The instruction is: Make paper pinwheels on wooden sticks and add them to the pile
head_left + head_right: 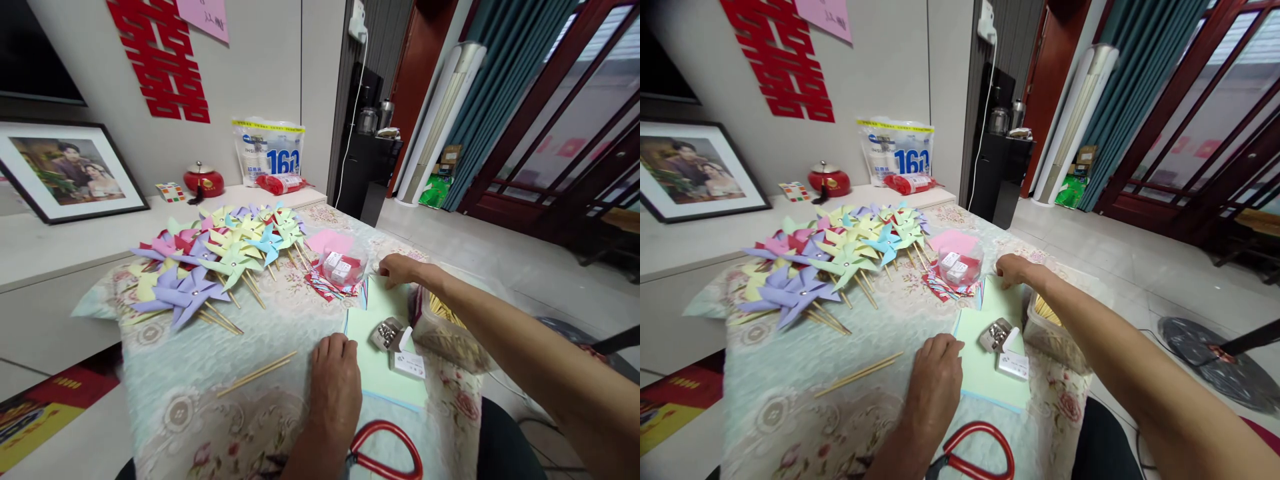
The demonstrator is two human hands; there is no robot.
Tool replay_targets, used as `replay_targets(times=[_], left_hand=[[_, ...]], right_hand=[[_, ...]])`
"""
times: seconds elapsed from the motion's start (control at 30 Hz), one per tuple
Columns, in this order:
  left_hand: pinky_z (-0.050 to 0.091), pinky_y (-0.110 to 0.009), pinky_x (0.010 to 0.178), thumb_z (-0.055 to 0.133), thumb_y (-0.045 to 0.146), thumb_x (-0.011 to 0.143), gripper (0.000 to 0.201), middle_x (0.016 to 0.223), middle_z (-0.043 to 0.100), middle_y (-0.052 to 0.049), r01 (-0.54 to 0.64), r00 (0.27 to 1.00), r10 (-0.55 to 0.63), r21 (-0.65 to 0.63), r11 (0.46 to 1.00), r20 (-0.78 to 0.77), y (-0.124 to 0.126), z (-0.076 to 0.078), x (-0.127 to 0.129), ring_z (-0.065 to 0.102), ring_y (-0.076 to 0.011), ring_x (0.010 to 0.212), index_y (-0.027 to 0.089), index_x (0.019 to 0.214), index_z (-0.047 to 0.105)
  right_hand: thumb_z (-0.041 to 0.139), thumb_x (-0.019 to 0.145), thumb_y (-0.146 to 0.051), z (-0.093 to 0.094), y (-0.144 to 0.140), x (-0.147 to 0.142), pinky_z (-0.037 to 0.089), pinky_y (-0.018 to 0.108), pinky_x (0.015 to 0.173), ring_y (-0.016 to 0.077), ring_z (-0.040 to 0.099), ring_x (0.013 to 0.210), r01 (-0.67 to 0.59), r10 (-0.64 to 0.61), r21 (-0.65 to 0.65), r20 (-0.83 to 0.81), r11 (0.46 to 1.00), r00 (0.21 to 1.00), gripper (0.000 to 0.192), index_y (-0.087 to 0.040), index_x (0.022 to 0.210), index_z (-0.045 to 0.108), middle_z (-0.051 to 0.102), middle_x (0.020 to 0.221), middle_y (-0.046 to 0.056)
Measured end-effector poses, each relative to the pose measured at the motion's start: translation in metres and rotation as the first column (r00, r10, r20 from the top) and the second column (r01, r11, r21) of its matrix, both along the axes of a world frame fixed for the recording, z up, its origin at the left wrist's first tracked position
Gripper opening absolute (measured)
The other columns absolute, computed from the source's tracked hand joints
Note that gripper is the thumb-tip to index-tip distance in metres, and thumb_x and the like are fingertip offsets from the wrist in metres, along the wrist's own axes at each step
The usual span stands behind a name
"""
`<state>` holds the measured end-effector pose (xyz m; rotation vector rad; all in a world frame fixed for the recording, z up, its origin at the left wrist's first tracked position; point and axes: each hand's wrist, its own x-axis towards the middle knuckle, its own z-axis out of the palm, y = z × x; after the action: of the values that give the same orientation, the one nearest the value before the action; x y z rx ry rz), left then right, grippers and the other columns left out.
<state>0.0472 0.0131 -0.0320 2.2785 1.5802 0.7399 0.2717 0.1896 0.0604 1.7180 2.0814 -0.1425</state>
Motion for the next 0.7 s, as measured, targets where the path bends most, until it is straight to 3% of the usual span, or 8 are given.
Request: replay_targets(times=[0.17,0.33,0.57,0.7], left_hand=[[0.045,-0.038,0.085,0.052,0.000,0.086,0.029,0.101,0.066,-0.006,-0.003,1.000,0.002,0.009,1.000,0.008,-0.001,-0.001,0.000,0.058,-0.0230,0.096,0.019,0.098,0.069],[0.045,-0.038,0.083,0.051,-0.001,0.086,0.029,0.099,0.066,-0.006,0.001,1.000,-0.002,0.037,0.999,0.011,0.000,-0.003,-0.001,0.058,-0.0234,0.095,0.019,0.097,0.069],[0.047,-0.039,0.086,0.048,-0.001,0.086,0.030,0.097,0.065,-0.006,0.023,0.999,-0.023,0.002,1.000,0.046,-0.015,0.010,-0.004,0.058,-0.0223,0.094,0.020,0.095,0.068],[0.047,-0.037,0.084,0.051,0.000,0.084,0.030,0.096,0.066,-0.003,0.139,0.983,-0.137,-0.016,0.990,0.119,-0.041,0.005,-0.018,0.059,-0.0210,0.090,0.023,0.093,0.066]], right_hand=[[0.078,0.077,-0.031,0.002,-0.002,-0.002,0.050,0.030,0.076,0.0241,0.068,0.095,0.019,-0.020,0.025,0.036,1.000,0.999,0.033,-0.015,0.105,0.071,0.073,0.106,0.009],[0.063,0.094,-0.037,0.002,-0.002,-0.001,0.053,0.041,0.086,0.0204,0.066,0.097,0.022,-0.022,0.016,0.044,1.000,0.999,0.024,-0.015,0.104,0.067,0.069,0.108,0.006],[0.071,0.080,-0.026,0.020,-0.014,0.006,0.044,0.027,0.068,0.0224,0.066,0.088,0.037,-0.033,0.100,-0.042,0.994,0.999,0.022,-0.013,0.097,0.073,0.073,0.097,0.009],[0.067,0.079,-0.026,0.030,-0.027,0.012,0.039,0.026,0.063,0.0213,0.065,0.083,0.052,-0.036,0.174,-0.097,0.983,0.995,0.022,-0.014,0.096,0.074,0.074,0.095,0.009]])
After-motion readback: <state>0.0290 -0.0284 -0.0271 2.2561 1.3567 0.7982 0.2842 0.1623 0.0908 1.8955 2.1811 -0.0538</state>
